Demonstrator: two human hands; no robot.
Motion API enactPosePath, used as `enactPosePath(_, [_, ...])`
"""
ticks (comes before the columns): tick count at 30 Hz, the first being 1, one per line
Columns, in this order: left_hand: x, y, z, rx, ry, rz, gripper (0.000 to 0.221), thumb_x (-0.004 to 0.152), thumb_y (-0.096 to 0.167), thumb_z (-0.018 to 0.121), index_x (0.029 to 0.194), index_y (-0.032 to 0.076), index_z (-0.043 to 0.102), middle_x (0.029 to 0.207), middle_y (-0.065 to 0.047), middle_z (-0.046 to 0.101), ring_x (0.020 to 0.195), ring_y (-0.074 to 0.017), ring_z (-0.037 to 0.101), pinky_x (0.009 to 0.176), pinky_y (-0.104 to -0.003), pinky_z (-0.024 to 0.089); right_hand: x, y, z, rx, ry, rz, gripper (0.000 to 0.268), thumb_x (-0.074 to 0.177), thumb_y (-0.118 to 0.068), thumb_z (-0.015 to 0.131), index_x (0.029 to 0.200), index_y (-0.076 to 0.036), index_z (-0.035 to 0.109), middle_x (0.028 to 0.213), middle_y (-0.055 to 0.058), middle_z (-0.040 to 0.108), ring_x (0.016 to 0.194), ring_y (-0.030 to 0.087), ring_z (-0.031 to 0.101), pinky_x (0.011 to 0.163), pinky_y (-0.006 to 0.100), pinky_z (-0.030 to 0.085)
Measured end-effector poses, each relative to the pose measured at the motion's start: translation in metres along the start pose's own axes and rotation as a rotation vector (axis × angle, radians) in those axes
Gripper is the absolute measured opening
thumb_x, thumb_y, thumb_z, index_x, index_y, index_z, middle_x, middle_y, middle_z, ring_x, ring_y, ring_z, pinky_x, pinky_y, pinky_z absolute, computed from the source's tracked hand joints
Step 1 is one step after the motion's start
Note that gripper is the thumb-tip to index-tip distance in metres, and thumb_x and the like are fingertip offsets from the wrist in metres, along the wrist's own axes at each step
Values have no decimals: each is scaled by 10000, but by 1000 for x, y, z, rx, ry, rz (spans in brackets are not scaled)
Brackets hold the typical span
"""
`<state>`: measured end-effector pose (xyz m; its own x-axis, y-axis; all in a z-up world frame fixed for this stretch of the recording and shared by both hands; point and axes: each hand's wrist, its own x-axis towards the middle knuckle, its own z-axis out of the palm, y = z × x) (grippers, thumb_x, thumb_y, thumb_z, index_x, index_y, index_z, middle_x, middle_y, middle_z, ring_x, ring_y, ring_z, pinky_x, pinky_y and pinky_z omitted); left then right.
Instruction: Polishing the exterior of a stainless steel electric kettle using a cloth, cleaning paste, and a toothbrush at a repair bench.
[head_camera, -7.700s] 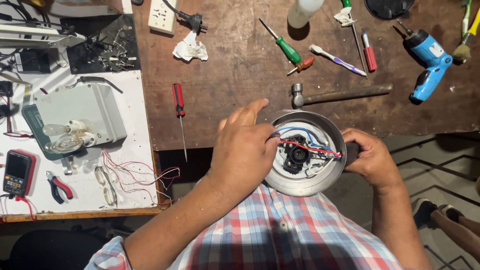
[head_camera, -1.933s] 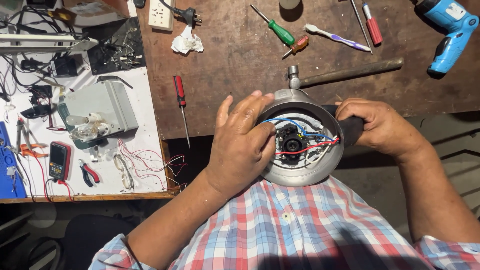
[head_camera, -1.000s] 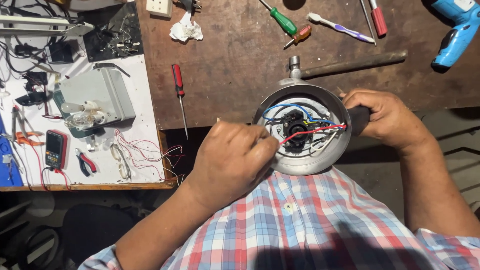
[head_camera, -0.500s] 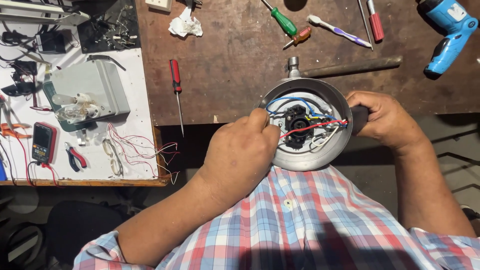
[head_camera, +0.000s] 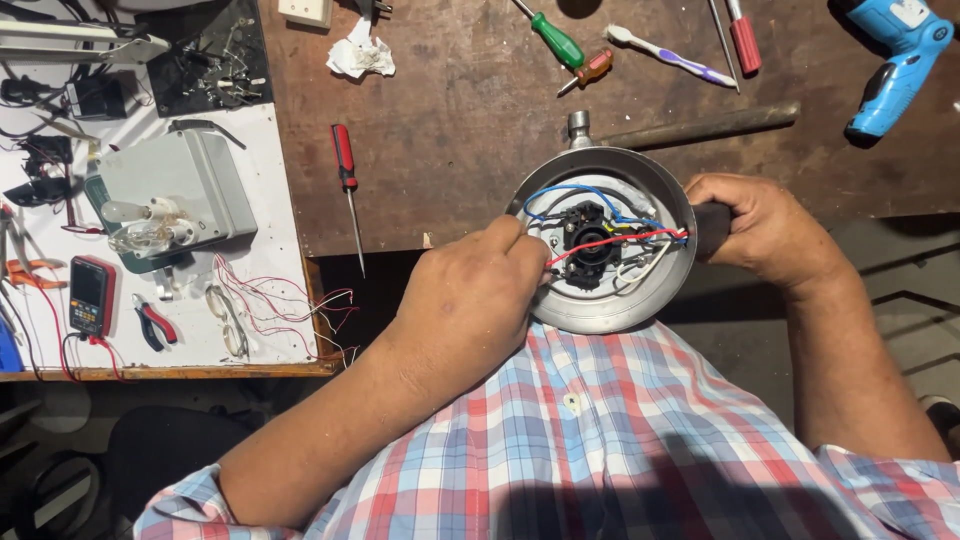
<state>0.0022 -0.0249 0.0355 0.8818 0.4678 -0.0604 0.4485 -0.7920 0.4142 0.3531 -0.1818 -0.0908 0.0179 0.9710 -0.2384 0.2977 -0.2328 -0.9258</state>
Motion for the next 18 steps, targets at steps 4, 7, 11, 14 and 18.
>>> enactPosePath(4, [-2, 2, 8, -24, 86, -40, 179, 1143, 203, 766, 1004, 110, 704, 978, -74, 654, 785, -300, 717, 556, -502, 563, 3, 0, -1, -17, 0, 1, 215, 890, -44, 939, 1021, -88, 775, 1002, -2, 752, 903, 113, 664, 830, 293, 534])
enactPosePath(7, [-3, 2, 11, -37, 99, -52, 149, 1143, 180, 760, 1026, 97, 719, 991, -77, 657, 788, -296, 708, 557, -490, 567, 4, -4, 0, -14, -5, -4, 230, 871, -21, 934, 1038, -89, 791, 1023, 7, 777, 921, 123, 693, 849, 297, 553])
enactPosePath(11, [-4, 0, 15, -55, 95, -68, 107, 1135, 171, 754, 1057, 97, 751, 1026, -69, 680, 803, -285, 716, 535, -476, 566, 7, -8, 0, 26, -14, 0, 252, 870, -19, 943, 1067, -69, 793, 1120, 48, 833, 1023, 155, 763, 943, 323, 600])
enactPosePath(14, [-6, -2, 18, -38, 84, -72, 40, 1024, 56, 788, 1019, 89, 767, 1098, -62, 650, 766, -273, 689, 476, -477, 544, 10, -12, 2, 34, -20, -3, 234, 873, 12, 933, 1021, -77, 775, 1084, 34, 840, 1053, 145, 779, 944, 315, 602])
enactPosePath(18, [-6, -1, 20, 190, 163, 30, 240, 862, -70, 767, 866, 157, 690, 942, -34, 624, 645, -241, 625, 484, -424, 503, 13, -13, 4, 55, -32, -60, 241, 898, -21, 958, 1005, -79, 750, 975, -8, 755, 968, 110, 697, 1046, 318, 598])
